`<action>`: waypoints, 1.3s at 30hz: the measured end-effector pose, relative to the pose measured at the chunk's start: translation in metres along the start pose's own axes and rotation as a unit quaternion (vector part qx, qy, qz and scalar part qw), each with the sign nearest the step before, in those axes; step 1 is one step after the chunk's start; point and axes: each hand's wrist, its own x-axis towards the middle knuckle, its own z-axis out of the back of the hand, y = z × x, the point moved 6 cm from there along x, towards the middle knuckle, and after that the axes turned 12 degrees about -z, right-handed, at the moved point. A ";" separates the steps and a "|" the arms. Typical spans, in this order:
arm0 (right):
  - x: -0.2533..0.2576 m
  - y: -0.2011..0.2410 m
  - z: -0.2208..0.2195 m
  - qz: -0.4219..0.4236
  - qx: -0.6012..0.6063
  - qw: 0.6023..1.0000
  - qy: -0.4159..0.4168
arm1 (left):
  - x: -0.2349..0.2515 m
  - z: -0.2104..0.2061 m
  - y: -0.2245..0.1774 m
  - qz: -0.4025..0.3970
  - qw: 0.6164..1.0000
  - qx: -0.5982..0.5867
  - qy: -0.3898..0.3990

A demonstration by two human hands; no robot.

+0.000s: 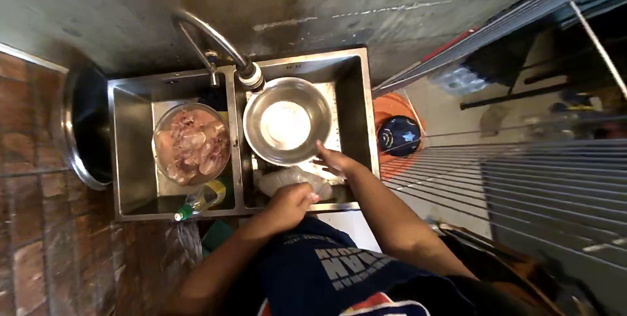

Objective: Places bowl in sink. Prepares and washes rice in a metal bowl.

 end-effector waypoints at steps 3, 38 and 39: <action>-0.039 -0.025 0.003 -0.010 -0.102 0.989 0.104 | 0.010 0.017 -0.035 -0.065 0.995 -0.043 -0.066; -0.079 0.074 -0.046 0.067 -0.105 0.980 -0.157 | 0.037 -0.036 0.215 0.396 0.835 -0.315 -0.216; -0.080 0.077 -0.046 0.075 -0.100 0.981 -0.151 | 0.037 -0.036 0.216 0.384 0.844 -0.312 -0.207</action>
